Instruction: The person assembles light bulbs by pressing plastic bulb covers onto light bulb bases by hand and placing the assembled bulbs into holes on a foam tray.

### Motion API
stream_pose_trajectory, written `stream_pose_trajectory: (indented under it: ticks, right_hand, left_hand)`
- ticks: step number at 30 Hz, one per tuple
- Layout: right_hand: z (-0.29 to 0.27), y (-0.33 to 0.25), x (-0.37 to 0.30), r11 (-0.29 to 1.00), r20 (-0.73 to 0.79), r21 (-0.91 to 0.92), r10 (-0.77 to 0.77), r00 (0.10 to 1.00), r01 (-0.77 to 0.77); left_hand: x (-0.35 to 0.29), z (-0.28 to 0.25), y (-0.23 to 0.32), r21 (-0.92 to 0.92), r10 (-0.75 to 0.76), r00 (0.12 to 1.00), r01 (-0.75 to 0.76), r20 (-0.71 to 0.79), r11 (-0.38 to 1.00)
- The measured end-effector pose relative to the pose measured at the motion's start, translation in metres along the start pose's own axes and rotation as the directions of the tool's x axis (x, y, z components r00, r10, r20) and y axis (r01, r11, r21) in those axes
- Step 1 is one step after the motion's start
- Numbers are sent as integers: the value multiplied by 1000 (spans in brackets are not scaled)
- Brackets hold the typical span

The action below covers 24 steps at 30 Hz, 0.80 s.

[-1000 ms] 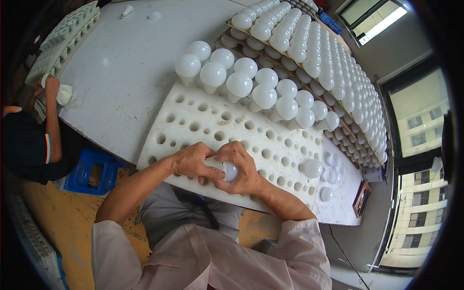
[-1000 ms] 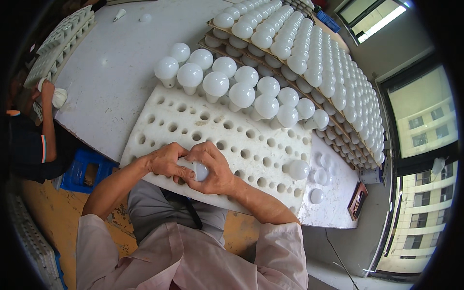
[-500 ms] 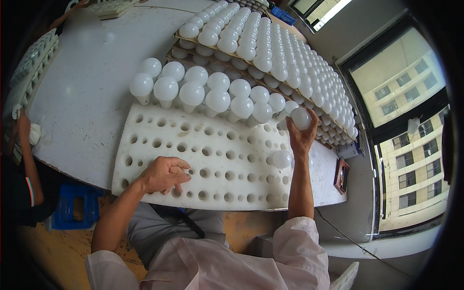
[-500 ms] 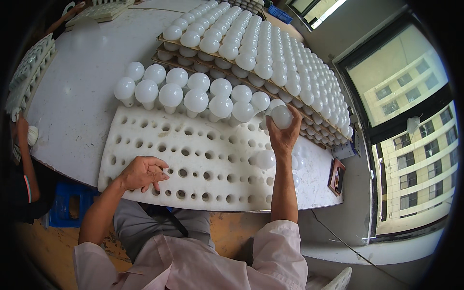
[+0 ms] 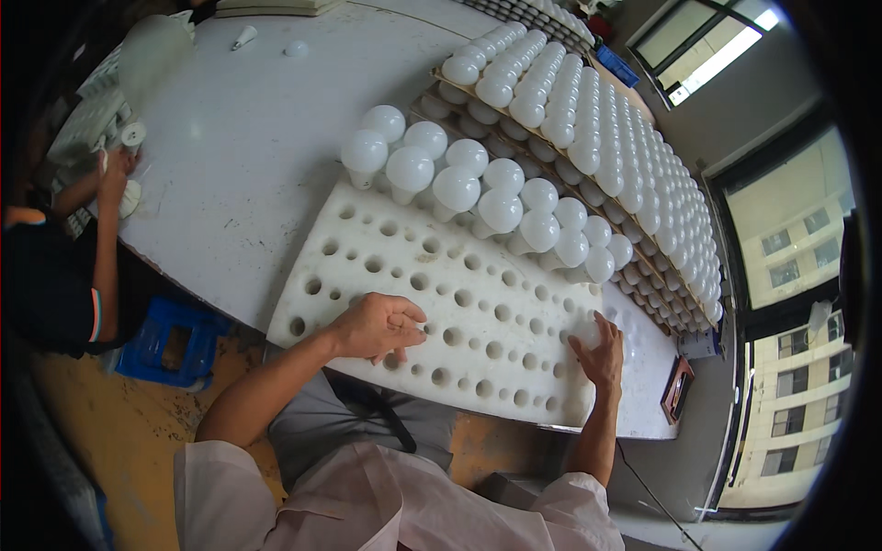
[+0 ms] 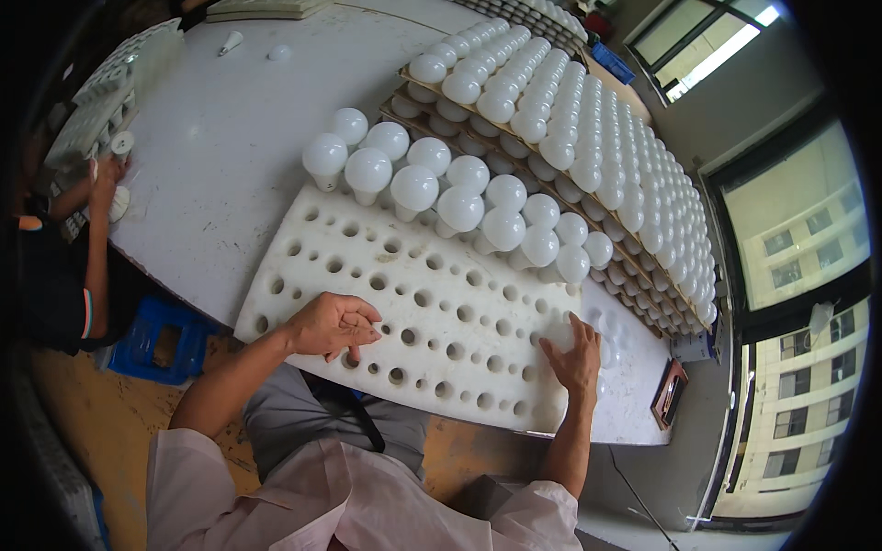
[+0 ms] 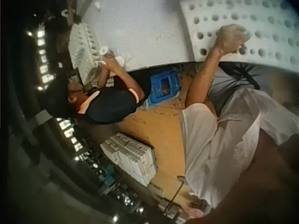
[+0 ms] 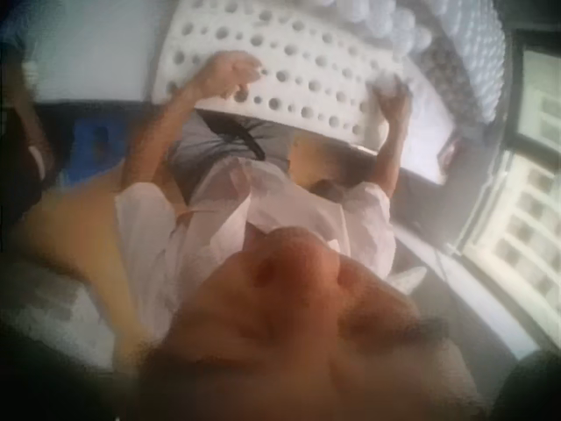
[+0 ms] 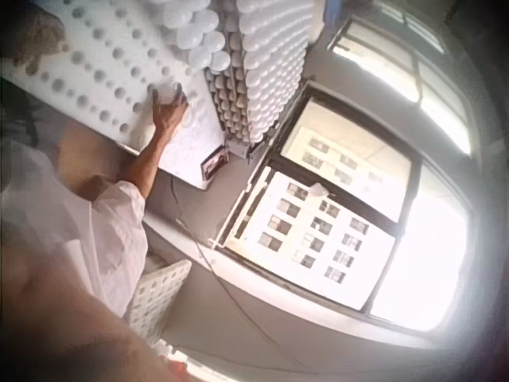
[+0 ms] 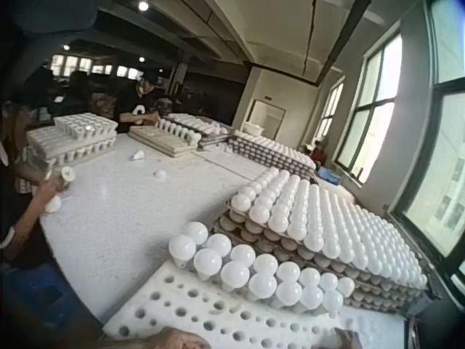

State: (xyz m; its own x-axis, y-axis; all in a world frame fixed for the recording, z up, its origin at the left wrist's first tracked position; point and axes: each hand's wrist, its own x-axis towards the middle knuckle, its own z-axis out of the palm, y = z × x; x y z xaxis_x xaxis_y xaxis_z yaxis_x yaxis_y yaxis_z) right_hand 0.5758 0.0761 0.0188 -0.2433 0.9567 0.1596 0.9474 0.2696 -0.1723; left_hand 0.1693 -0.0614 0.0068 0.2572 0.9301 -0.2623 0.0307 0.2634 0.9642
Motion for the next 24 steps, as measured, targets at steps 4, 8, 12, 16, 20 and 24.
stream_pose_trajectory:
  ticks: [4, 8, 12, 16, 20, 24]
  right_hand:
    - [-24, -7, -15, 999, -286, 44, -7, 958, 21]
    - [-29, -42, 10, 254, -135, 962, 115, 984, 102]
    - [-19, -131, 31, -85, 18, 996, -203, 979, -36]
    - [4, -182, 33, -101, 93, 984, -409, 908, -146]
    - [31, -188, 28, -58, 122, 986, -399, 909, -158]
    - [45, -186, 19, 68, 232, 972, -438, 869, -225]
  left_hand:
    - [1, 7, 2, 7, 66, 998, -66, -6, 998]
    - [-5, 10, -1, 8, 76, 995, -76, -67, 997]
    - [-5, 11, -9, -21, 98, 992, -100, -81, 995]
    - [-24, -5, -14, 291, 454, 822, -367, -343, 884]
    - [-42, -90, 14, 420, 474, 532, -227, -702, 878]
    - [-15, -196, 6, 513, 389, 459, 181, -799, 839]
